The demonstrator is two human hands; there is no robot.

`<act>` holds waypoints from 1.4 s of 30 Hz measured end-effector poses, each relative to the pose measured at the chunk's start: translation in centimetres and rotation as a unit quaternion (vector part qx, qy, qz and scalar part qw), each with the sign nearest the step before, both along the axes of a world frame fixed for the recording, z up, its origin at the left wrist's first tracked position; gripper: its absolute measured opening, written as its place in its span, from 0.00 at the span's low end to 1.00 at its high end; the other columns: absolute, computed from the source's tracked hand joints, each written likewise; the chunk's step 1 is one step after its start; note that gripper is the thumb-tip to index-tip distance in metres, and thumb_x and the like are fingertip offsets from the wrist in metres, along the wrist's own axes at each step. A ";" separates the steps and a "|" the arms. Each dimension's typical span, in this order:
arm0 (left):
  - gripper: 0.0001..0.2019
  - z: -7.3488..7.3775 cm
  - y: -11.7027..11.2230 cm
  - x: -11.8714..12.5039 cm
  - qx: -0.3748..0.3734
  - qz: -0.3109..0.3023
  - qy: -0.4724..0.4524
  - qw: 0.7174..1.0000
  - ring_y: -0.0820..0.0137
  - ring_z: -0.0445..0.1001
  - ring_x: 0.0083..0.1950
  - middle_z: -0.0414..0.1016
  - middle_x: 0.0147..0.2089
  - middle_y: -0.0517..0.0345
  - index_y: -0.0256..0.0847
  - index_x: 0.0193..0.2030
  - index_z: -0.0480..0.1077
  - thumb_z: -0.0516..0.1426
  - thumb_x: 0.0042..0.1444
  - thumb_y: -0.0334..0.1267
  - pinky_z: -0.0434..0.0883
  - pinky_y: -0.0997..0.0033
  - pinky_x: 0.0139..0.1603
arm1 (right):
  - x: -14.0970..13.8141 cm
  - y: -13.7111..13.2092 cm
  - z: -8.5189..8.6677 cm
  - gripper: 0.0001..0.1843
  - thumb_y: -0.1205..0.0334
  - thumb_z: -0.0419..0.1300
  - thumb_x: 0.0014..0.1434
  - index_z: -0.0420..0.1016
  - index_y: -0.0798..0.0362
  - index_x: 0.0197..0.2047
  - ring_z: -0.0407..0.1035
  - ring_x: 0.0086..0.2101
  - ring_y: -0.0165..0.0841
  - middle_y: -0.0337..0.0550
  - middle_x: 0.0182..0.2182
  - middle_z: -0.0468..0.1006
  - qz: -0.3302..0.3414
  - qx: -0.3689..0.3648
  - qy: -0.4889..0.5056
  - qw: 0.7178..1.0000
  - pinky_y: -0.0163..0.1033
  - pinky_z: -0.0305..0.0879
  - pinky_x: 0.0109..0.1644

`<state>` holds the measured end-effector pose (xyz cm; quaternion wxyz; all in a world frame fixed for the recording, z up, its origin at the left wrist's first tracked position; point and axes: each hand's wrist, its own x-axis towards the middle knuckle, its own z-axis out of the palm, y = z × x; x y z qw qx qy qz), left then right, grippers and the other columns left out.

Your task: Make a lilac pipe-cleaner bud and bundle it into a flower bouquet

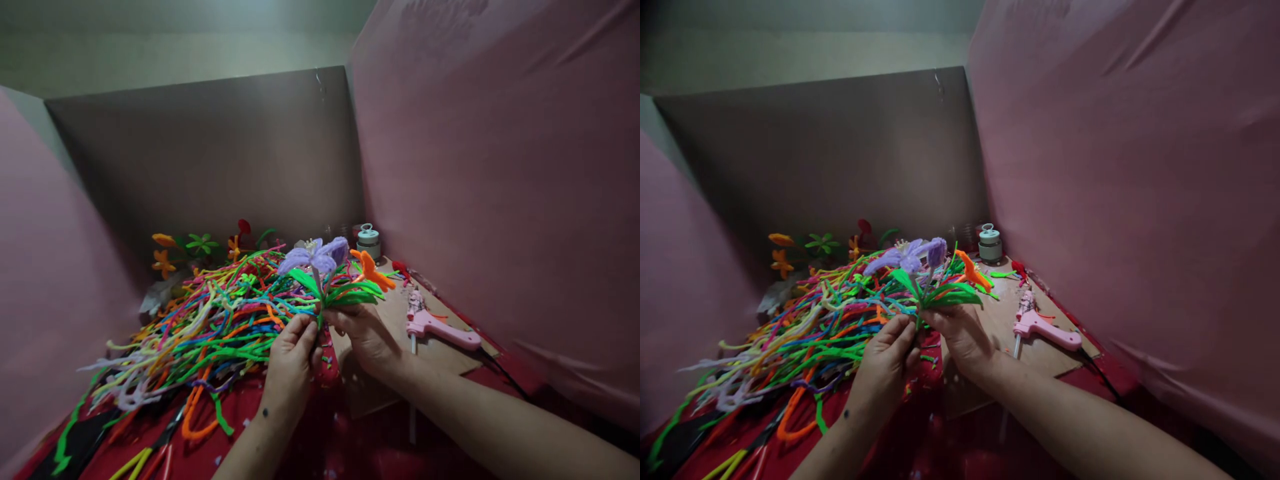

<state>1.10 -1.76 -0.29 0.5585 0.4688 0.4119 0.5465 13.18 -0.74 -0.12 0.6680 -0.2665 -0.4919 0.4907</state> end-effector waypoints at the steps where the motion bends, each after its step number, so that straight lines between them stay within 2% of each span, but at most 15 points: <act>1: 0.11 0.0 0.0 0.1 -0.004 0.008 -0.001 1.000 0.86 0.55 0.18 0.58 0.21 0.71 0.40 0.30 0.64 0.61 0.47 0.42 0.55 0.90 0.18 | 0.0 0.0 0.0 0.07 0.62 0.63 0.49 0.71 0.53 0.23 0.52 0.21 0.25 0.33 0.19 0.64 0.000 -0.001 0.002 1.000 0.32 0.53 0.26; 6: 0.13 0.2 -0.2 0.3 -0.010 0.002 0.010 1.000 0.86 0.49 0.14 0.58 0.19 0.72 0.41 0.31 0.63 0.60 0.47 0.46 0.50 0.87 0.14 | -0.3 0.0 0.1 0.09 0.62 0.63 0.48 0.70 0.53 0.20 0.55 0.21 0.26 0.33 0.17 0.64 0.011 -0.006 0.011 1.000 0.33 0.54 0.25; 13: 0.11 0.1 -0.2 0.5 0.006 -0.003 -0.013 1.000 0.85 0.50 0.13 0.62 0.17 0.70 0.40 0.31 0.63 0.59 0.50 0.44 0.49 0.86 0.13 | -0.4 0.1 0.0 0.06 0.61 0.63 0.47 0.75 0.53 0.22 0.56 0.19 0.26 0.34 0.16 0.68 0.009 -0.028 0.009 1.000 0.34 0.53 0.24; 17: 0.10 -0.1 -0.1 0.4 0.028 -0.021 -0.025 0.999 0.85 0.49 0.13 0.59 0.18 0.72 0.40 0.31 0.64 0.59 0.50 0.42 0.48 0.85 0.12 | -0.2 0.2 -0.1 0.09 0.61 0.61 0.49 0.72 0.54 0.21 0.57 0.20 0.26 0.34 0.17 0.67 0.025 -0.012 -0.008 1.000 0.33 0.53 0.25; 23: 0.10 -0.1 -0.1 0.2 0.013 -0.027 -0.037 0.999 0.84 0.49 0.12 0.53 0.15 0.74 0.41 0.32 0.65 0.60 0.49 0.42 0.49 0.84 0.12 | 0.3 0.1 0.1 0.10 0.61 0.61 0.50 0.70 0.54 0.21 0.57 0.22 0.27 0.34 0.19 0.66 0.032 0.011 -0.023 0.999 0.33 0.56 0.28; 30: 0.10 0.6 -0.7 0.5 -0.005 -0.057 -0.053 0.997 0.83 0.53 0.14 0.60 0.18 0.70 0.40 0.31 0.64 0.58 0.50 0.43 0.51 0.83 0.13 | 0.2 -0.1 0.3 0.08 0.60 0.59 0.52 0.71 0.53 0.24 0.57 0.22 0.27 0.35 0.20 0.66 0.080 0.014 -0.004 0.997 0.34 0.57 0.28; 33: 0.12 0.8 -0.8 0.7 -0.003 -0.051 -0.027 0.998 0.83 0.53 0.14 0.62 0.19 0.69 0.40 0.29 0.63 0.59 0.48 0.45 0.51 0.84 0.13 | 0.3 -0.1 0.6 0.10 0.60 0.60 0.51 0.69 0.54 0.21 0.56 0.21 0.26 0.34 0.18 0.64 0.054 0.012 -0.023 0.998 0.33 0.56 0.27; 36: 0.11 0.8 -0.7 0.7 0.007 -0.034 -0.001 0.999 0.84 0.53 0.15 0.62 0.18 0.70 0.40 0.30 0.63 0.61 0.46 0.41 0.52 0.85 0.15 | 0.5 -0.2 0.8 0.12 0.61 0.61 0.50 0.68 0.54 0.19 0.55 0.21 0.26 0.33 0.17 0.62 0.024 0.021 -0.046 0.998 0.33 0.54 0.27; 39: 0.08 0.7 -0.6 0.6 0.037 -0.025 0.039 0.998 0.83 0.53 0.14 0.59 0.15 0.71 0.39 0.31 0.66 0.59 0.49 0.40 0.51 0.85 0.14 | 0.4 -0.3 0.7 0.11 0.60 0.60 0.51 0.69 0.53 0.20 0.56 0.20 0.26 0.33 0.16 0.62 0.056 0.014 -0.025 0.998 0.33 0.55 0.25; 42: 0.07 0.8 -0.7 0.5 0.060 -0.025 0.050 0.997 0.82 0.55 0.13 0.62 0.15 0.68 0.38 0.35 0.68 0.57 0.52 0.40 0.53 0.84 0.14 | 0.0 -0.4 0.5 0.10 0.58 0.59 0.53 0.70 0.52 0.23 0.56 0.17 0.26 0.33 0.16 0.64 0.108 -0.012 0.025 0.994 0.34 0.56 0.21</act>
